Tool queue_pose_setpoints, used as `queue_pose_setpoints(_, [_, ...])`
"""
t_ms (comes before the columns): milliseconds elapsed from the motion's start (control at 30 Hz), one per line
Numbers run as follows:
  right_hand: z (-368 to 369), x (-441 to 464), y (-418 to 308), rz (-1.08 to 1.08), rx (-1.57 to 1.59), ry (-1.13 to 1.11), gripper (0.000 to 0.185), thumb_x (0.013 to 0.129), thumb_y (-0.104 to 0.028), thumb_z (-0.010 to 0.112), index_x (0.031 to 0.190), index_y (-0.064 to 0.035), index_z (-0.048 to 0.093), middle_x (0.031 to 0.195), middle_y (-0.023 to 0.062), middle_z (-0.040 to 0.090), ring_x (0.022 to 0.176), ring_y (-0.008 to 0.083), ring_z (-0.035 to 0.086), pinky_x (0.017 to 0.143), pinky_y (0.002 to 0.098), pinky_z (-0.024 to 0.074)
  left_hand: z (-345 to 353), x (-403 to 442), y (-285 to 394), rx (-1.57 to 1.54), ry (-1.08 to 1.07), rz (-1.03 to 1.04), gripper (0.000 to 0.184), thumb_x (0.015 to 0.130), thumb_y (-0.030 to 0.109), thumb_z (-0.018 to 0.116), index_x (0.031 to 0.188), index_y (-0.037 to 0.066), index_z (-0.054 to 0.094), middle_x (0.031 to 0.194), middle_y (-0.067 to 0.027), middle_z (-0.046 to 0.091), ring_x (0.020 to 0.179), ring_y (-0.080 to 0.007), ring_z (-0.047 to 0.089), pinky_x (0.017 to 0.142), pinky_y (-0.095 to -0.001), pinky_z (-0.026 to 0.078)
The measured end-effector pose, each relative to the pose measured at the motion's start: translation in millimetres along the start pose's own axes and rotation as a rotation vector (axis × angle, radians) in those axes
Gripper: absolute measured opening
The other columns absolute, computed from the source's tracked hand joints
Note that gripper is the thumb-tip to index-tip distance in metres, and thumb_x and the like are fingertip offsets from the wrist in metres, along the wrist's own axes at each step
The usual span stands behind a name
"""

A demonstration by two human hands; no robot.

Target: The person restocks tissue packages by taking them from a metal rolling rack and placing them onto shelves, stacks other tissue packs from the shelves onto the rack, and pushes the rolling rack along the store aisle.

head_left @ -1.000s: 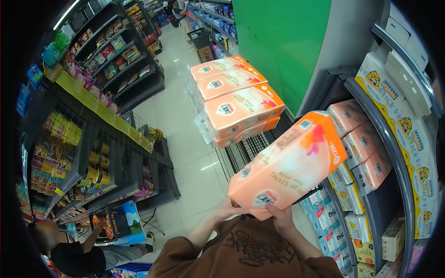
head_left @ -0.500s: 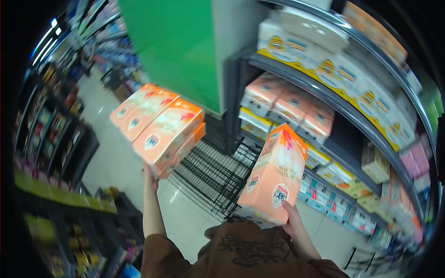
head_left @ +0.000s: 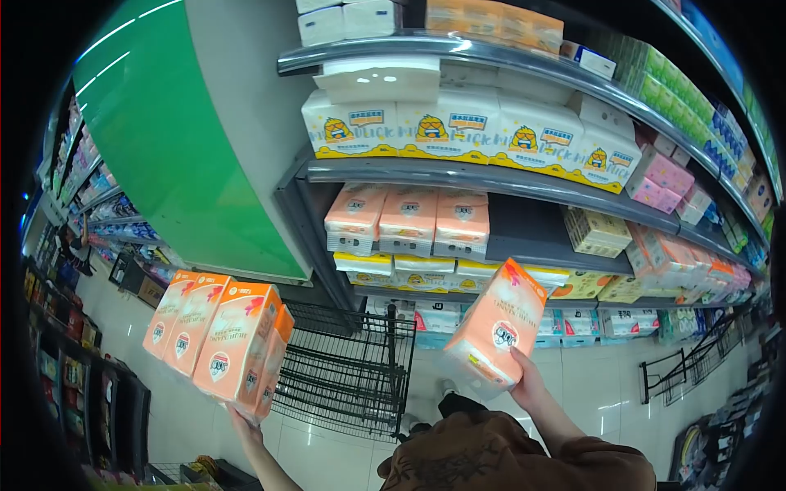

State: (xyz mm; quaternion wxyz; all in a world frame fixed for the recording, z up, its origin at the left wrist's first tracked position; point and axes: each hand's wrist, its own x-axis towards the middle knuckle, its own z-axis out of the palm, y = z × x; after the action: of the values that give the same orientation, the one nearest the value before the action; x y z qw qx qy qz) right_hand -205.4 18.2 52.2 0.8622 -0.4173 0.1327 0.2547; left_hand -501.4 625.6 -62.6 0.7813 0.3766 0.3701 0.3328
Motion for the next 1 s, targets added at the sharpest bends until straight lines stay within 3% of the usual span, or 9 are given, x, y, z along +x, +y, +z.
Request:
queue_pose_setpoints(367, [-19, 61, -99, -0.278, -0.17, 0.071, 0.053, 0.095, -0.026, 0.061, 0.138, 0.0003, 0.044, 0.136, 0.0113, 0.056, 0.124, 0.0221, 0.055, 0.104, 0.0373, 0.0441, 70, -88, -67, 0.076, 0.314, 0.31, 0.054, 0.104, 0.034, 0.044, 0.148, 0.003, 0.034, 0.141, -0.0155, 0.048, 0.124, -0.0309, 0.053, 0.102, -0.0444, 0.047])
queue_pose_setpoints(467, [-38, 129, -163, -0.271, -0.275, -0.054, 0.052, 0.094, -0.028, 0.063, 0.136, -0.0005, 0.048, 0.134, 0.0102, 0.057, 0.123, 0.0211, 0.056, 0.103, 0.0374, 0.0444, 103, -107, -80, -0.06, 0.323, 0.303, 0.05, 0.103, 0.032, 0.046, 0.143, 0.003, 0.039, 0.134, -0.0134, 0.053, 0.118, -0.0291, 0.056, 0.097, -0.042, 0.051])
queue_pose_setpoints(533, [-50, 191, -195, -0.331, -0.352, -0.004, 0.061, 0.091, -0.031, 0.067, 0.141, -0.0032, 0.045, 0.14, 0.013, 0.05, 0.128, 0.0242, 0.05, 0.104, 0.0378, 0.0433, 100, -106, -97, -0.108, 0.292, 0.254, 0.048, 0.103, 0.032, 0.046, 0.141, 0.004, 0.041, 0.132, -0.0123, 0.055, 0.116, -0.0285, 0.058, 0.096, -0.0418, 0.051])
queue_pose_setpoints(600, [-71, 254, -200, -0.558, -1.089, 0.318, 0.074, 0.088, -0.036, 0.069, 0.149, -0.0115, 0.036, 0.138, 0.021, 0.047, 0.132, 0.0345, 0.043, 0.109, 0.0441, 0.0366, 122, -116, -95, -0.089, 0.338, 0.27, 0.045, 0.103, 0.032, 0.046, 0.138, 0.003, 0.045, 0.129, -0.0114, 0.056, 0.114, -0.0267, 0.059, 0.094, -0.0406, 0.053])
queue_pose_setpoints(700, [-105, 320, -180, -0.83, -1.352, 0.279, 0.079, 0.086, -0.04, 0.07, 0.152, -0.0157, 0.033, 0.143, 0.0255, 0.039, 0.134, 0.0429, 0.035, 0.111, 0.0472, 0.0329, 157, -134, -87, -0.121, 0.414, 0.369, 0.044, 0.103, 0.03, 0.046, 0.137, 0.002, 0.046, 0.125, -0.0116, 0.059, 0.109, -0.0246, 0.062, 0.09, -0.0392, 0.054])
queue_pose_setpoints(800, [-109, 358, -181, -0.983, -1.433, 0.239, 0.076, 0.087, -0.041, 0.068, 0.149, -0.0124, 0.036, 0.142, 0.0275, 0.039, 0.131, 0.0457, 0.036, 0.108, 0.0499, 0.0346, 151, -154, -79, -0.166, 0.205, 0.411, 0.043, 0.104, 0.03, 0.044, 0.136, 0.002, 0.046, 0.124, -0.012, 0.06, 0.108, -0.0244, 0.063, 0.091, -0.0393, 0.054])
queue_pose_setpoints(867, [-78, 342, -179, -1.008, -1.644, 0.512, 0.066, 0.09, -0.033, 0.066, 0.145, -0.0083, 0.041, 0.142, 0.0264, 0.039, 0.13, 0.0442, 0.037, 0.106, 0.0503, 0.036, 154, -178, -69, -0.116, 0.329, 0.395, 0.043, 0.105, 0.029, 0.041, 0.136, 0.0, 0.045, 0.126, -0.0131, 0.06, 0.11, -0.0247, 0.063, 0.093, -0.0395, 0.053])
queue_pose_setpoints(933, [4, 261, -181, -1.325, -1.476, 0.36, 0.052, 0.093, -0.026, 0.063, 0.138, -0.0048, 0.046, 0.133, 0.0237, 0.05, 0.125, 0.0389, 0.046, 0.102, 0.047, 0.0398, 196, -205, -57, -0.138, 0.398, 0.463, 0.039, 0.105, 0.027, 0.042, 0.132, 0.0, 0.048, 0.124, -0.0123, 0.061, 0.107, -0.0219, 0.064, 0.088, -0.0367, 0.054])
queue_pose_setpoints(1000, [25, 233, -153, -1.026, -1.209, -0.093, 0.043, 0.096, -0.023, 0.059, 0.133, -0.0033, 0.049, 0.124, 0.0177, 0.058, 0.116, 0.0295, 0.056, 0.099, 0.0411, 0.0434, 227, -233, -50, -0.14, 0.396, 0.519, 0.044, 0.105, 0.029, 0.04, 0.136, -0.003, 0.044, 0.129, -0.0144, 0.059, 0.113, -0.0271, 0.062, 0.096, -0.0406, 0.052])
